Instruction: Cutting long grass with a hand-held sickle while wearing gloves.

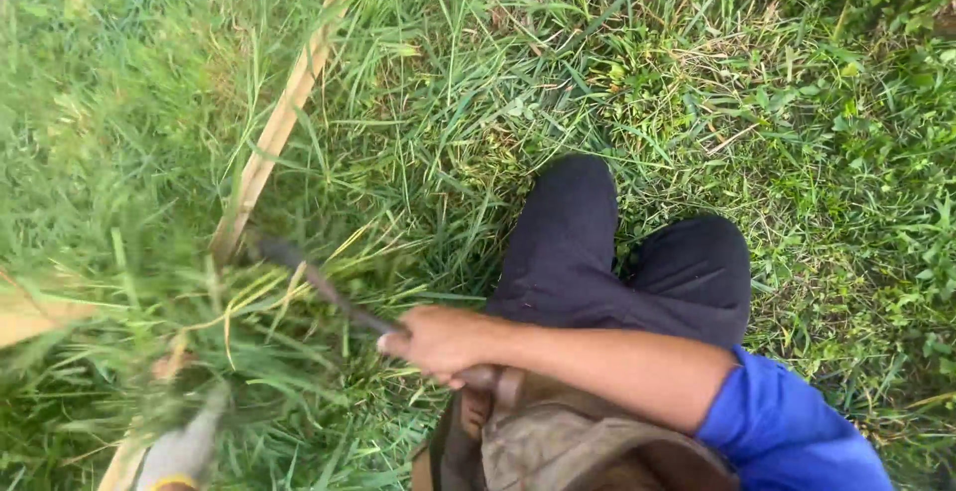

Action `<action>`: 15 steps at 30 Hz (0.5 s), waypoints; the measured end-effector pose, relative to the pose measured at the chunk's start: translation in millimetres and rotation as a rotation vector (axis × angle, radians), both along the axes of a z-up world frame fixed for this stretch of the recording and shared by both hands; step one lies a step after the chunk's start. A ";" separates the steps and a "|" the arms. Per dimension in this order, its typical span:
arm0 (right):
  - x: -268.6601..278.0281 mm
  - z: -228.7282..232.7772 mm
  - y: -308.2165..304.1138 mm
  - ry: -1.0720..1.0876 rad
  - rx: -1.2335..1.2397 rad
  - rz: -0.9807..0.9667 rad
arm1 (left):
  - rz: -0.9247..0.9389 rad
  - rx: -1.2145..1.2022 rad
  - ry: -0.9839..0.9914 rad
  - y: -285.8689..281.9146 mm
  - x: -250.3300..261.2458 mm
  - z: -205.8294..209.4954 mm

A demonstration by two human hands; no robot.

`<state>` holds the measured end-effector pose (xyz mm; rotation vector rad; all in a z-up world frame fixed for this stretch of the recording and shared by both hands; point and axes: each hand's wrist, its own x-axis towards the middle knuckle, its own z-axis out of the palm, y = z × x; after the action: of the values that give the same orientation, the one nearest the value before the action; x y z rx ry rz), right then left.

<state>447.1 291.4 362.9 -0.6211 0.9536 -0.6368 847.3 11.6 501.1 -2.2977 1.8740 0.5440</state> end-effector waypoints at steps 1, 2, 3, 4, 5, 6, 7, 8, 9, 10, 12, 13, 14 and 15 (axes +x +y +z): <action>-11.7 -8.5 8.7 0.044 0.026 -0.096 | -0.058 0.021 -0.091 5.5 -53.7 -17.1; -20.7 -17.8 19.6 0.081 0.057 -0.189 | -0.114 0.047 -0.187 25.3 -98.8 -36.1; -35.8 -17.0 36.7 0.075 0.061 -0.197 | -0.169 0.073 -0.284 23.9 -105.5 -29.7; -54.5 -16.2 52.2 0.070 0.132 -0.309 | -0.229 0.095 -0.376 20.8 -122.8 -25.0; -74.5 -15.4 67.2 0.064 0.202 -0.422 | -0.288 0.117 -0.469 19.7 -148.4 -21.3; -89.0 -22.4 88.0 0.059 0.207 -0.428 | -0.295 0.120 -0.474 35.1 -225.4 -1.6; -104.6 -30.0 108.2 -0.081 0.265 -0.581 | -0.430 -0.014 -0.464 64.4 -296.0 19.8; -121.9 -38.6 127.4 -0.223 0.319 -0.732 | -0.562 -0.153 -0.451 105.7 -359.0 40.4; -133.6 -47.5 143.0 -0.227 0.321 -0.737 | -0.568 -0.152 -0.454 102.4 -392.9 15.8; -145.2 -57.0 159.4 -0.183 0.354 -0.843 | -0.897 -0.260 -0.122 100.0 -426.0 -10.1; -167.2 -76.5 186.6 -0.145 0.391 -0.953 | -1.211 -0.355 0.229 92.9 -509.0 -79.7; -177.6 -86.6 197.5 -0.119 0.434 -1.025 | -1.239 -0.160 0.334 88.6 -558.8 -123.6; -187.9 -96.9 209.1 -0.093 0.482 -1.095 | -1.255 0.043 0.436 85.3 -608.1 -169.7; -196.7 -106.1 217.6 -0.102 0.492 -1.098 | -1.259 0.055 0.430 83.6 -645.4 -224.8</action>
<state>250.3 509.0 256.8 0.4410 1.2693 -1.3166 202.0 95.3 276.3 -0.6041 2.8621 0.8277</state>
